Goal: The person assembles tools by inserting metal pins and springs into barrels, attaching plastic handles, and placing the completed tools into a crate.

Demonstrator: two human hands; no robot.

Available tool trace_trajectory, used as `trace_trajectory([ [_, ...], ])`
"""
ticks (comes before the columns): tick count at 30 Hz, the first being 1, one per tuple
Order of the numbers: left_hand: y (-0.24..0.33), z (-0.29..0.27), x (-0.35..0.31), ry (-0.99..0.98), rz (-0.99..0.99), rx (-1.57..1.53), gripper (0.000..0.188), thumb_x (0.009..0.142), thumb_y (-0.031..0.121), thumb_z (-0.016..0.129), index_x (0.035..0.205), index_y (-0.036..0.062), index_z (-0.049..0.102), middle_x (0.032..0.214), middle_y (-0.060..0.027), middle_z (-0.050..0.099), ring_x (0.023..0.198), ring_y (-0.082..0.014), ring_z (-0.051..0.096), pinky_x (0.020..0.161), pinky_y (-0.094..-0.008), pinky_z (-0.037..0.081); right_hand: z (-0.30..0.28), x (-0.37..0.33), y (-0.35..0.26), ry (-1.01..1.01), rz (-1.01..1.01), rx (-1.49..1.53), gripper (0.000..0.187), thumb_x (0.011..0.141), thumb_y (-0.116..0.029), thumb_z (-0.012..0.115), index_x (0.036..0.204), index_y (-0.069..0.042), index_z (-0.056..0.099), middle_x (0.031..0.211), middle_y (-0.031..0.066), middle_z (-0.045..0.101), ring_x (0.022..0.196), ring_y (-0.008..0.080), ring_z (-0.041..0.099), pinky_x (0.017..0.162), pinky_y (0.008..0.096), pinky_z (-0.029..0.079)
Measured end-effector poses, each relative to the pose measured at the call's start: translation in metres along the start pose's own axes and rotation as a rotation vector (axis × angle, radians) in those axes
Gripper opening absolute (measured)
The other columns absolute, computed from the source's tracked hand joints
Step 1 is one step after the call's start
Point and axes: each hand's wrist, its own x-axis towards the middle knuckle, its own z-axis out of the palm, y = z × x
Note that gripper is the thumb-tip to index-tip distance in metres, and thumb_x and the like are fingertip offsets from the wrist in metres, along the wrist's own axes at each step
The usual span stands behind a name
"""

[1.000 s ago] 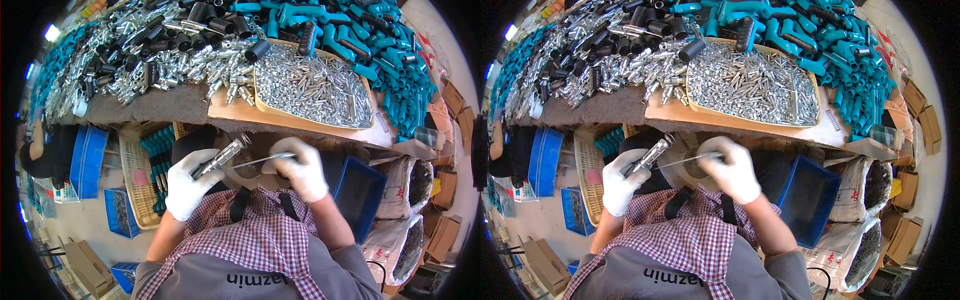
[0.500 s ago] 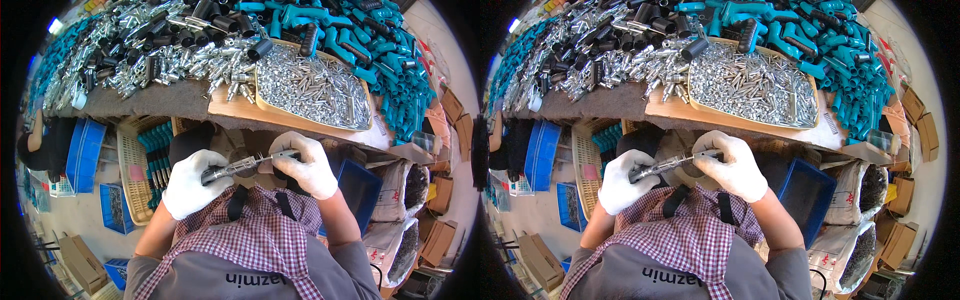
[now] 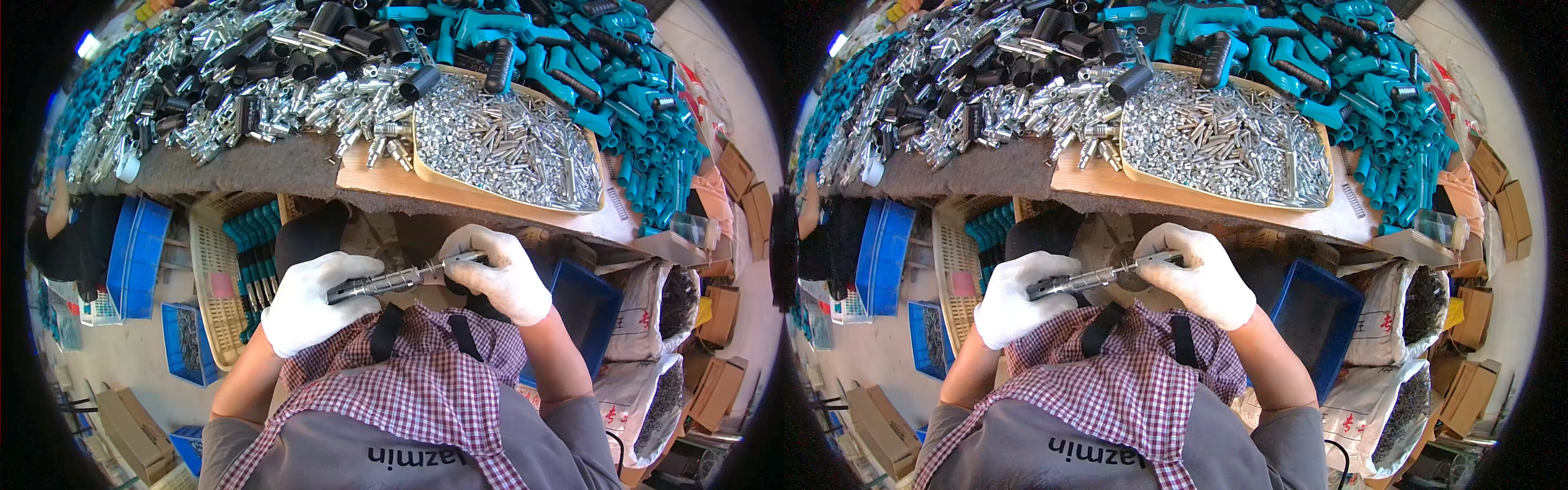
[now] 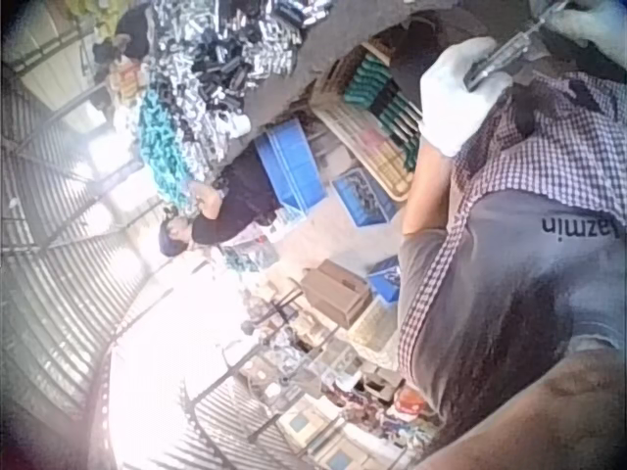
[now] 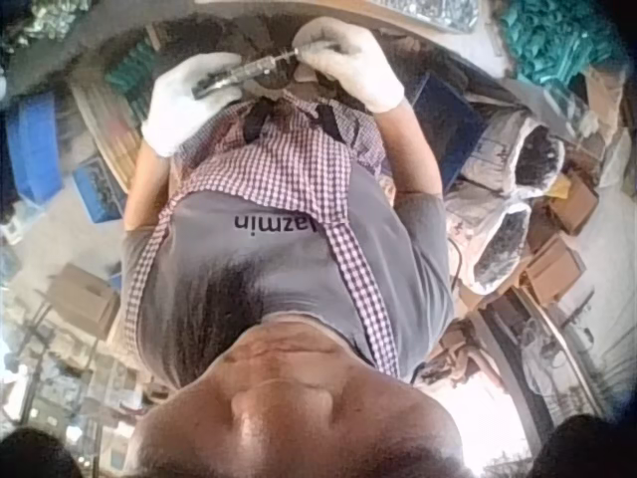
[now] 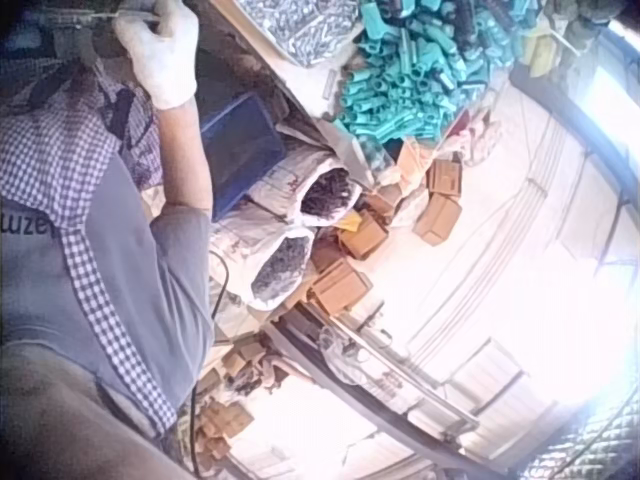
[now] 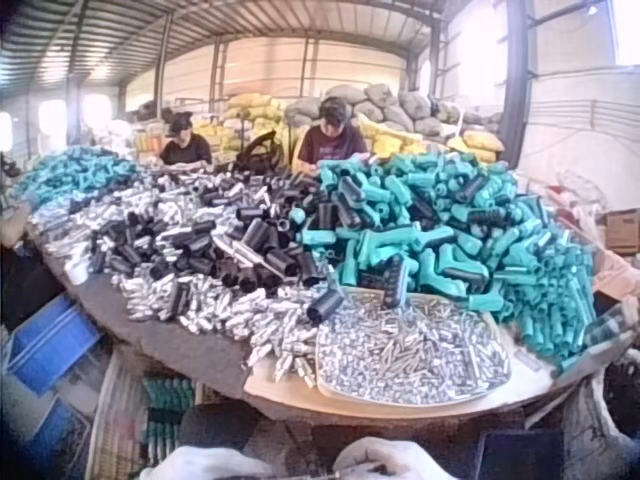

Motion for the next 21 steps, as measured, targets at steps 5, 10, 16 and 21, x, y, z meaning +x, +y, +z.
trace_trajectory([
  [5,-0.0008,-0.0022,0.0014,-0.017,0.010,-0.004,0.040,0.067,0.012,0.080,0.104,0.0002,0.071,0.091,-0.0151,0.070,0.078,-0.0272,0.069,0.070,-0.0345,0.054,0.0004,-0.0025,-0.0003,-0.014,-0.001,0.016,0.027,0.082,-0.021,0.068,0.097,0.001,0.068,0.087,0.0095,0.066,0.080,0.0171,0.062,0.076,0.0309,0.050],
  [10,-0.0010,-0.0001,0.0019,0.006,-0.001,-0.025,0.036,0.066,0.009,0.080,0.100,-0.0001,0.072,0.088,-0.0150,0.070,0.077,-0.0271,0.069,0.069,-0.0345,0.054,0.0047,-0.0053,0.0010,0.015,0.003,0.046,0.025,0.083,-0.020,0.068,0.097,0.001,0.067,0.086,0.0086,0.065,0.080,0.0149,0.061,0.075,0.0299,0.050],
  [16,-0.0015,-0.0015,0.0032,0.015,-0.028,-0.008,0.034,0.065,0.008,0.080,0.097,0.0002,0.072,0.089,-0.0146,0.070,0.077,-0.0263,0.069,0.069,-0.0335,0.054,0.0040,-0.0053,-0.0015,0.001,0.021,0.094,0.024,0.085,-0.019,0.068,0.099,0.001,0.067,0.085,0.0072,0.064,0.079,0.0124,0.059,0.073,0.0283,0.049],
  [21,0.0000,-0.0014,0.0035,0.027,-0.051,-0.039,0.033,0.065,0.008,0.080,0.096,0.0008,0.072,0.089,-0.0136,0.070,0.078,-0.0241,0.069,0.070,-0.0326,0.054,0.0036,-0.0046,0.0015,0.002,0.014,0.151,0.025,0.084,-0.020,0.068,0.099,0.001,0.067,0.083,0.0062,0.064,0.079,0.0119,0.060,0.072,0.0284,0.049],
])
